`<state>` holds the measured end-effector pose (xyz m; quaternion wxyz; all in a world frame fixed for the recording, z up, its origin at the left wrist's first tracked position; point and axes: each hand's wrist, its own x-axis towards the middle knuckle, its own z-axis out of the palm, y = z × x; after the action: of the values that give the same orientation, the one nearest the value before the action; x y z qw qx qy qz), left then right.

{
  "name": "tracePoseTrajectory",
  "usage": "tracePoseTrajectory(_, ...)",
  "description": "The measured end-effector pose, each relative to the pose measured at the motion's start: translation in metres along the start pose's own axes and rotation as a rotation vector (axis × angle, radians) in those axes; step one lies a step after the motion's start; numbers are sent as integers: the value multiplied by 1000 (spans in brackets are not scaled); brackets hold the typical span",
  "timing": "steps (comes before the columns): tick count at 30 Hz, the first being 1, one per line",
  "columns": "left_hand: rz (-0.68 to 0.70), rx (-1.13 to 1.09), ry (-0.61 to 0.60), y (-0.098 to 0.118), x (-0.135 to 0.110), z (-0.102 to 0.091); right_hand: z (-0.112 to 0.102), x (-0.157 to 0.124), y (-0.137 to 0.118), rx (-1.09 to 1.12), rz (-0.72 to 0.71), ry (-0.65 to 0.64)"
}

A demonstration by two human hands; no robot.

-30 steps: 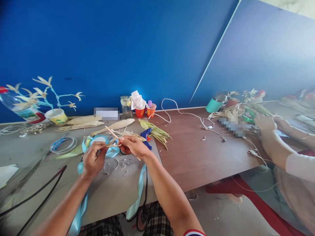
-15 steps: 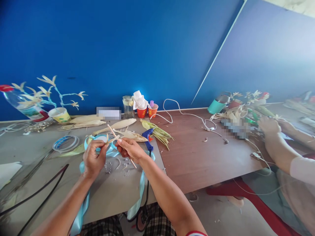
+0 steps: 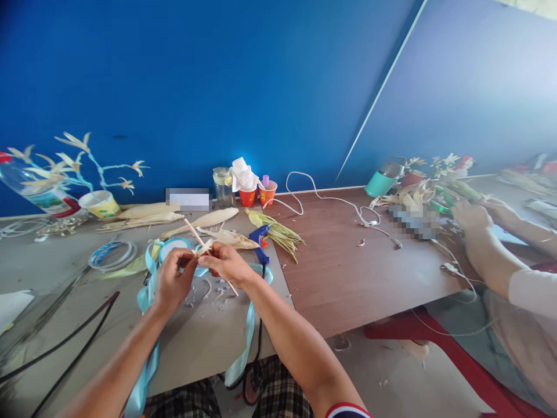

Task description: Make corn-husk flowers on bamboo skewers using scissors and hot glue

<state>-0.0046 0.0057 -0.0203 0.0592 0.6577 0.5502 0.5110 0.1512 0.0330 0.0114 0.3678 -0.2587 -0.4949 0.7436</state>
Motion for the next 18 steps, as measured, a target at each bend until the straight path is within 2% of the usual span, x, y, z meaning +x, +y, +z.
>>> tracePoseTrajectory(6, 11, -91, -116, 3, -2, 0, -2, 4, 4, -35, 3, 52)
tracePoseTrajectory(10, -39, -170, -175, 2, -2, 1, -3, 4, 4, -32, -7, 70)
tracePoseTrajectory(18, -103, -146, -186, 2, 2, 0, -5, 7, 9, -140, 5, 177)
